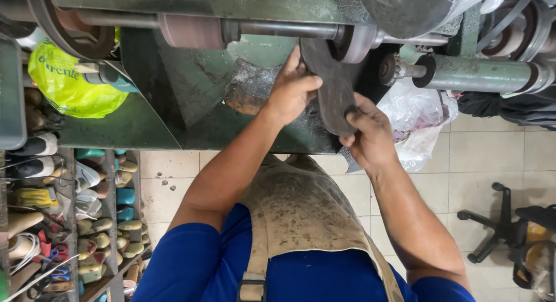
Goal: Grinding the edges of a shoe sole using a shoe repair machine
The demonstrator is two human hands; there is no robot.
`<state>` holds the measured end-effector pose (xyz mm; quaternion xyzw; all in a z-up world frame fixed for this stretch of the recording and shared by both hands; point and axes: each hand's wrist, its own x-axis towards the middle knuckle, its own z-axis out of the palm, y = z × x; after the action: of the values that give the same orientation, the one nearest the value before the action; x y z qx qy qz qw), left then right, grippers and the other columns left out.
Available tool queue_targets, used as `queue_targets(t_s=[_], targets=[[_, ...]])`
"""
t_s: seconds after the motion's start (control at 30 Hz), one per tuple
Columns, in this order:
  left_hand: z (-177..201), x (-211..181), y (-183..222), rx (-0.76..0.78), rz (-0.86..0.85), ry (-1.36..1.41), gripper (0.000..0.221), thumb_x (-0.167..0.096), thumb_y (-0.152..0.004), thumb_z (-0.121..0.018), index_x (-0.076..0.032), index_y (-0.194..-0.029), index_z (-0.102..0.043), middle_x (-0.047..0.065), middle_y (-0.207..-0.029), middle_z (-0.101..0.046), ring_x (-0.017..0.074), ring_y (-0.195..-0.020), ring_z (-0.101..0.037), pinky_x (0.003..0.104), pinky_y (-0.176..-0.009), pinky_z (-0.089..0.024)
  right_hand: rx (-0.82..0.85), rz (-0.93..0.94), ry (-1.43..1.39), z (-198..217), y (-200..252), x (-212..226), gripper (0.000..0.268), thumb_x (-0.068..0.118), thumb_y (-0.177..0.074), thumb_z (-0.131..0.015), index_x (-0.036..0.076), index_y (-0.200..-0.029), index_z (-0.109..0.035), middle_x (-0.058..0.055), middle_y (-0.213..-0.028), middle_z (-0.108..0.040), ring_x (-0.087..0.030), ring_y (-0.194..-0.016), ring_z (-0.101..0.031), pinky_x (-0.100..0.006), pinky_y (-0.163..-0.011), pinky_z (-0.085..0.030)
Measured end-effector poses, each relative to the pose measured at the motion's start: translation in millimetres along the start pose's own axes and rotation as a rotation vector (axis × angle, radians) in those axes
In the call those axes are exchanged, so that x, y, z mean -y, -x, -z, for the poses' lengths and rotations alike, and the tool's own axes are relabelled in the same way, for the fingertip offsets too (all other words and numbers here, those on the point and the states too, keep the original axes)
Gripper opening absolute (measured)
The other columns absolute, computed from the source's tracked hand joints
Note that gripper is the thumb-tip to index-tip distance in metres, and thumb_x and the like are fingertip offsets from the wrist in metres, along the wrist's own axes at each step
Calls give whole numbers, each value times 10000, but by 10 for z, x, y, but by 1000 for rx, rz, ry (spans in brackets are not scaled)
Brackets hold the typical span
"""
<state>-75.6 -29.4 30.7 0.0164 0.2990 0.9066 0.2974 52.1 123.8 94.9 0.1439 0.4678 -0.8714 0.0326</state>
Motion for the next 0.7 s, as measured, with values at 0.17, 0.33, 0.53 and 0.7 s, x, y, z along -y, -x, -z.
queue_targets(t_s=[0.17, 0.33, 0.53, 0.7], targets=[[59, -173, -133, 74, -57, -63, 593, 84, -808, -657, -148, -1330, -499, 81, -987, -641, 235, -880, -628, 331, -692, -542, 1, -16, 53, -107, -79, 20, 367, -2, -890, -540, 12, -1245, -635, -56, -760, -593, -76, -457, -456, -179, -378, -372], [147, 265, 59, 142, -29, -73, 860, 70, -836, -680, -224, -1560, -320, 131, -1124, -634, 246, -903, -649, 331, -670, -548, 98, 51, 77, 4, 360, -28, 409, -22, -937, -532, 1, -1340, -597, -87, -818, -631, -94, -454, -478, -180, -402, -387], [51, 680, 132, 169, -54, 46, 969, 107, -807, -725, -272, -1593, -303, 150, -1272, -579, 324, -1110, -646, 557, -943, -594, -58, 201, -7, 321, 679, -193, 468, -49, -876, -576, -56, -1343, -558, -193, -796, -666, -150, -434, -605, -245, -397, -521], [26, 641, 70, 92, -5, -3, 991, 114, -799, -688, -238, -1605, -233, 132, -1253, -563, 245, -972, -652, 400, -763, -673, -28, 222, -25, 292, 550, -174, 470, -63, -868, -566, -44, -1337, -557, -193, -792, -688, -168, -438, -599, -243, -401, -502]])
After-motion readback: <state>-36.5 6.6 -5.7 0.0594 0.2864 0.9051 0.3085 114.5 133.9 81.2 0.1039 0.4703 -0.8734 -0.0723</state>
